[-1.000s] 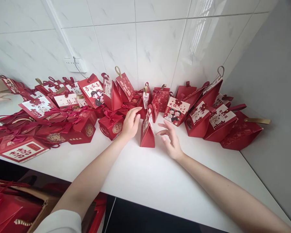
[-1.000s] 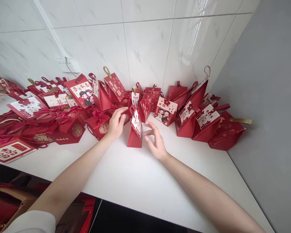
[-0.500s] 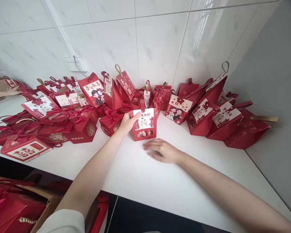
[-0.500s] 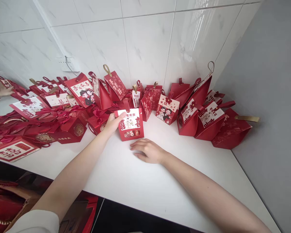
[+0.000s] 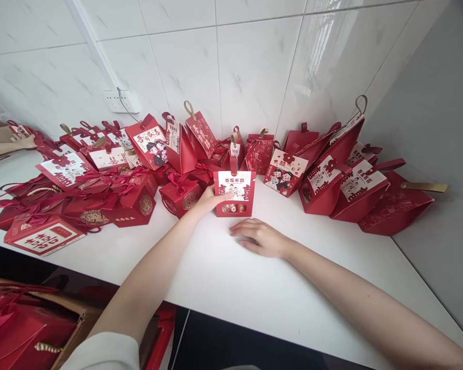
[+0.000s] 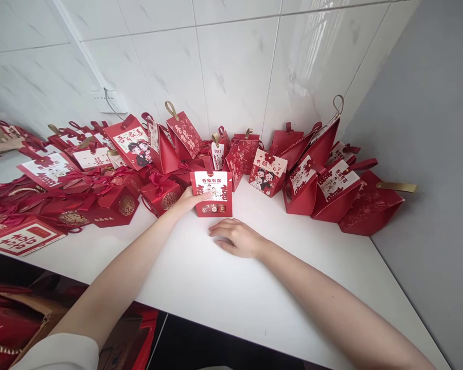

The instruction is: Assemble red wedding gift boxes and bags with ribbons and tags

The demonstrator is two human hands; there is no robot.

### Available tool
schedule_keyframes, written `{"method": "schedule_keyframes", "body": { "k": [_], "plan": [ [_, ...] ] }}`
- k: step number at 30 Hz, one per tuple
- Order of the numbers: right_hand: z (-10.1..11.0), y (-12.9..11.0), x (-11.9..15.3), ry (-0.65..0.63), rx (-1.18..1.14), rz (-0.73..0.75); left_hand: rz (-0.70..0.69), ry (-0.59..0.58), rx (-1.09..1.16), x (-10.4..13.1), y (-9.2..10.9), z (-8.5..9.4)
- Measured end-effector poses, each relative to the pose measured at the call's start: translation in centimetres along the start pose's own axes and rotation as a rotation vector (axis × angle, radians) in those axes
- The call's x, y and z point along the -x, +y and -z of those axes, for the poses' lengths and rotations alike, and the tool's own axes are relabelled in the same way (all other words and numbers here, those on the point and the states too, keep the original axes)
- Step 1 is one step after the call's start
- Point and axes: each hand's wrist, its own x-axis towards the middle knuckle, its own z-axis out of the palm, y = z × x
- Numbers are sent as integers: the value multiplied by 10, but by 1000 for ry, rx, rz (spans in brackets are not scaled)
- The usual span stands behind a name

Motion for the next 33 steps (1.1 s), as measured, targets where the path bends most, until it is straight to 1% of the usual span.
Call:
{"method": "schedule_keyframes", "body": {
  "k": [4, 6, 7, 8, 9, 11, 12, 13, 14, 17, 19, 20, 22, 24, 26, 29, 33],
  "plan": [
    [-2, 2, 0, 6, 0, 8, 16, -92, -49, 0, -6, 1],
    [-3, 2, 1, 43, 1, 22, 39, -123, -69, 1, -7, 3],
    [-3, 2, 2, 100, 1, 18, 49, -129, -71, 1, -7, 4],
    [-3, 2, 3, 197, -1, -7, 54, -129, -65, 1, -6, 5],
    [-3, 3, 3, 330, -7, -53, 57, -128, -53, 2, -5, 6],
    [-1, 5, 4, 611, -48, -193, 62, -118, -11, 3, -3, 7],
    [0, 7, 5, 702, -91, -267, 72, -117, 18, 3, -3, 6],
    [1, 9, 5, 739, -150, -333, 91, -125, 53, 3, -3, 5],
    [2, 12, 6, 721, -219, -389, 116, -136, 93, 3, -4, 3],
    [5, 21, 6, 515, -380, -530, 187, -207, 223, 0, -9, -4],
    [6, 25, 5, 425, -417, -590, 188, -269, 312, -2, -13, -9],
    [5, 27, 5, 418, -439, -608, 179, -291, 349, -3, -15, -10],
    [4, 29, 4, 465, -520, -623, 172, -307, 381, -4, -18, -12],
    [3, 31, 4, 524, -614, -632, 180, -299, 360, -3, -18, -12],
    [2, 33, 4, 545, -668, -647, 186, -299, 335, -2, -18, -12],
    [2, 36, 5, 551, -691, -671, 193, -277, 327, 0, -17, -14],
    [3, 38, 6, 537, -677, -665, 194, -251, 288, 1, -13, -17]
  ]
}}
